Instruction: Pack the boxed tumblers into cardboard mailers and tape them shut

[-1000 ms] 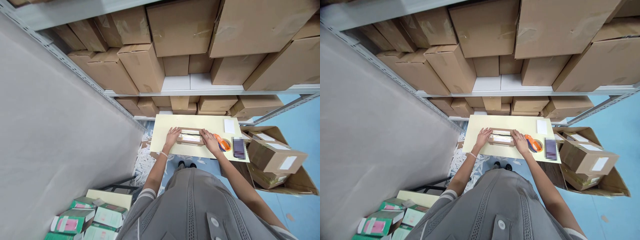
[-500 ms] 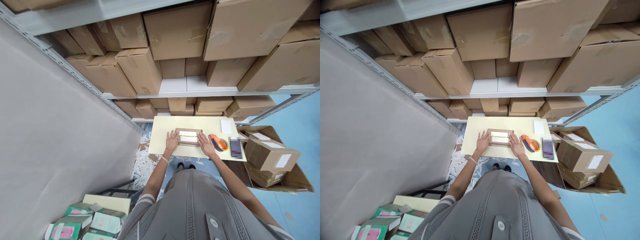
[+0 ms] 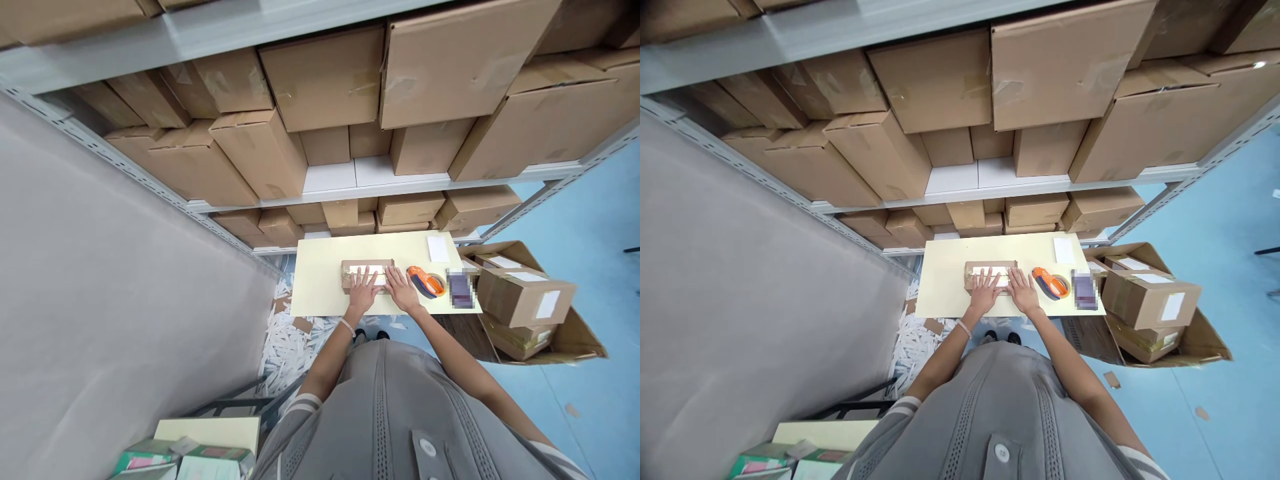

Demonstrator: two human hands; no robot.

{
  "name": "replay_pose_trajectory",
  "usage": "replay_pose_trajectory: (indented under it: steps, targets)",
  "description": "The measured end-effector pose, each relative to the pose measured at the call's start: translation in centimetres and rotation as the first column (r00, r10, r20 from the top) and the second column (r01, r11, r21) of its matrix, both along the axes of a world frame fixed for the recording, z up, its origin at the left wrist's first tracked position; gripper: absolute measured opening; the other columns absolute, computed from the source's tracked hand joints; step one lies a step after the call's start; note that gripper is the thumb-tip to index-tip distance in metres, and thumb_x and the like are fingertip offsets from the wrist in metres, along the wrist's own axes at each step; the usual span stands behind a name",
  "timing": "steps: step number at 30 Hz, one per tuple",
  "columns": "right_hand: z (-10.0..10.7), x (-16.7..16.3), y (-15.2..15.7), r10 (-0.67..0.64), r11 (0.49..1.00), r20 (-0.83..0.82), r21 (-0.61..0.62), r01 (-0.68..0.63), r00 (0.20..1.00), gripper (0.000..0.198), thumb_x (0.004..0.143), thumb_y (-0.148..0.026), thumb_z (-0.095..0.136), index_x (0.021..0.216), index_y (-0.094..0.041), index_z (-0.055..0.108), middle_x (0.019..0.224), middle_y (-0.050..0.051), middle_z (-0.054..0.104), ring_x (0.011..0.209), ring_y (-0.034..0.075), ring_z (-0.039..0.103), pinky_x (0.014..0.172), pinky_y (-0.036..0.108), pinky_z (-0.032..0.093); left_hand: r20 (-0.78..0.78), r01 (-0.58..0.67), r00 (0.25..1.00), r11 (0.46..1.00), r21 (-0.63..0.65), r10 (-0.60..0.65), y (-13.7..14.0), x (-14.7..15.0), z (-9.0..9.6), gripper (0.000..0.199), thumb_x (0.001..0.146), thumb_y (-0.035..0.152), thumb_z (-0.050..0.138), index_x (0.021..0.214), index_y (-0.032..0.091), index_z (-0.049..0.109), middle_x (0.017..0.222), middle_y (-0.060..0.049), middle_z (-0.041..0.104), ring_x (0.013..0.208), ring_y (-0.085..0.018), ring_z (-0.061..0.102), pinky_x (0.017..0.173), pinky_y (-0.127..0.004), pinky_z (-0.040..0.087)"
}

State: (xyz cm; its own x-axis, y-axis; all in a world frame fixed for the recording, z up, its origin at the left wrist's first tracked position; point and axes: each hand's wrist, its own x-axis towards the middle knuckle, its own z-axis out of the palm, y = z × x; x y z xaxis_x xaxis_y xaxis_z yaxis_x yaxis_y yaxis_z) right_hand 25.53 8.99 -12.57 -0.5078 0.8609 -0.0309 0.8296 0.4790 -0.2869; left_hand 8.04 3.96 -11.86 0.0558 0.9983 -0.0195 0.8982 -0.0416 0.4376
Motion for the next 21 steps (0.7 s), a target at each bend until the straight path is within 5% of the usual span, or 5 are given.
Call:
replay_pose_trajectory:
  steps: [4,8,11,15,21]
  targets:
    - [-0.4,3.5,0.3,-0.034,0.999,-0.094,0.001,0.035,0.995,0.056,0.1,-0.034,0.027,0.153,-0.019,0.036,0.157,0.01,0.042,0.146,0.025,0.036,0.119,0.047,0.026,0.022,-0.008,1.0,1.0,-0.003,0.008,0.1,0.0,-0.1,0.059,0.098,0.044,0.042,0.154,0.029,0.035,0.165,-0.005,0.023,0.155,-0.033,0.008,0.125,-0.059,0.002]
    - [-2.2,8.6,1.0,-0.354,0.935,-0.066,-0.029,0.353,0.933,0.054,0.092,-0.027,0.039,0.143,-0.009,0.044,0.142,0.022,0.053,0.136,0.034,0.045,0.107,0.052,0.04,0.049,-0.023,0.999,1.0,0.002,0.023,0.1,0.4,-0.1,0.058,0.098,0.041,0.042,0.154,0.03,0.036,0.165,-0.005,0.025,0.155,-0.033,0.008,0.125,-0.06,0.003]
    - [-4.1,11.0,1.6,-0.426,0.892,0.054,-0.142,0.43,0.903,0.059,0.087,-0.029,0.047,0.141,-0.007,0.043,0.144,0.025,0.049,0.134,0.036,0.047,0.103,0.049,0.044,0.039,-0.05,0.998,0.999,-0.003,0.05,0.0,0.8,-0.3,0.058,0.098,0.04,0.042,0.154,0.029,0.035,0.165,-0.004,0.024,0.155,-0.032,0.007,0.125,-0.059,0.005]
    - [-5.9,10.9,2.5,-0.395,0.837,0.227,-0.31,0.45,0.89,0.058,0.084,-0.031,0.05,0.138,-0.01,0.047,0.139,0.023,0.055,0.133,0.036,0.048,0.107,0.053,0.037,-0.03,-0.071,0.997,0.997,0.006,0.072,-0.2,1.3,-0.7,0.058,0.099,0.04,0.04,0.155,0.029,0.033,0.165,-0.002,0.024,0.155,-0.031,0.009,0.126,-0.057,0.011]
    - [-6.3,9.1,3.8,-0.451,0.778,0.322,-0.316,0.543,0.832,0.047,0.083,-0.027,0.052,0.126,-0.009,0.058,0.129,0.024,0.06,0.129,0.036,0.051,0.107,0.056,0.032,-0.16,-0.073,0.984,0.997,0.006,0.073,-0.2,1.4,-0.7,0.056,0.101,0.044,0.032,0.155,0.028,0.033,0.165,-0.002,0.024,0.154,-0.03,0.016,0.125,-0.054,0.018]
